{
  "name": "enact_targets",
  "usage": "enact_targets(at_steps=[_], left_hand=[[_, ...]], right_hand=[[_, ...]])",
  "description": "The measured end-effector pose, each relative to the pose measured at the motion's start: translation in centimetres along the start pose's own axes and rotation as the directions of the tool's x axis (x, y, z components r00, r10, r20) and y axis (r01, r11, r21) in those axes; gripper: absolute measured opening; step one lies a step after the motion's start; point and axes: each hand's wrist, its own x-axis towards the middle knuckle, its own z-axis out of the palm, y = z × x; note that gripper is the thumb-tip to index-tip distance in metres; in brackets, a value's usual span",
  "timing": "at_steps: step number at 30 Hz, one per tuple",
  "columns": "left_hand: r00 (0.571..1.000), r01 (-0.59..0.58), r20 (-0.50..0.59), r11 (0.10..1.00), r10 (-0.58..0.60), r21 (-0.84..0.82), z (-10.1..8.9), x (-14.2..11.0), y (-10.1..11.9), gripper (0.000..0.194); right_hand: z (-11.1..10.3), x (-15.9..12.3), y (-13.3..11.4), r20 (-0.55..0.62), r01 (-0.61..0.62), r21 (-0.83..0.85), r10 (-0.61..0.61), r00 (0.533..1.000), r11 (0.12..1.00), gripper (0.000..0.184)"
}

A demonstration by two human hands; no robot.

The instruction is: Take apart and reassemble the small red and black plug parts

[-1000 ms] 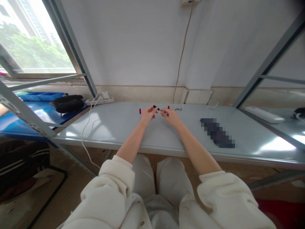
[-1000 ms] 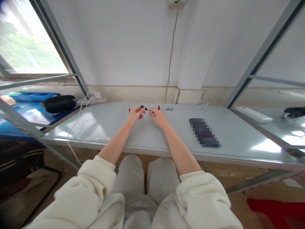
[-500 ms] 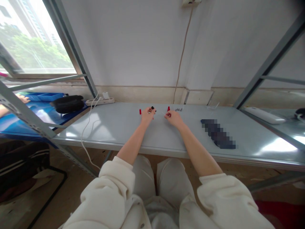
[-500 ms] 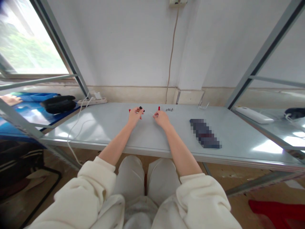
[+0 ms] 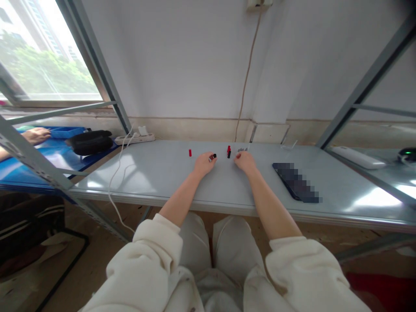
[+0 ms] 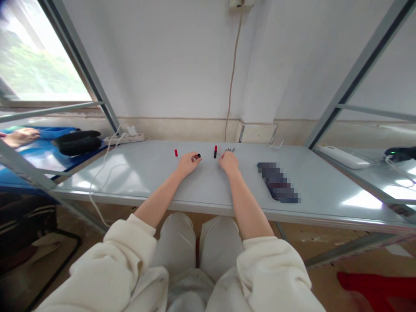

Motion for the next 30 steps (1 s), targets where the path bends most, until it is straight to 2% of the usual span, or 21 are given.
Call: enact_targets(at_steps=[5, 13, 20, 27, 30], left_hand=[[1.000, -0.010, 0.007, 0.999, 0.010, 0.039, 0.3, 0.0, 0.0, 0.011], [0.999, -0.045, -0.017, 0.998, 0.046, 0.043, 0.8, -0.1, 0.0, 0.012], [0.994, -0.082, 0.069, 0.996, 0.079, 0.038, 1.8, 0.2, 1.1, 0.012], [0.985, -0.001, 0.170, 0.992, -0.020, 0.125, 3.5, 2.4, 2.3, 0.018], [0.984, 0.018, 0.174, 0.983, -0.050, 0.182, 4.1, 2.9, 2.7, 0.021]], right_hand=[[0.6, 0.3, 0.5, -0.052, 0.007, 0.049, -0.005, 0.999, 0.999, 0.016], [0.7, 0.4, 0.6, 0.003, -0.044, 0.029, 0.044, 0.999, 0.999, 0.015], [0.6, 0.2, 0.4, 0.016, -0.034, 0.003, 0.034, 0.999, 0.999, 0.018], [0.2, 0.0, -0.1, 0.061, -0.042, -0.078, 0.047, 0.997, 0.996, 0.023], [0.1, -0.1, -0.3, 0.080, -0.051, -0.115, 0.061, 0.995, 0.992, 0.025]])
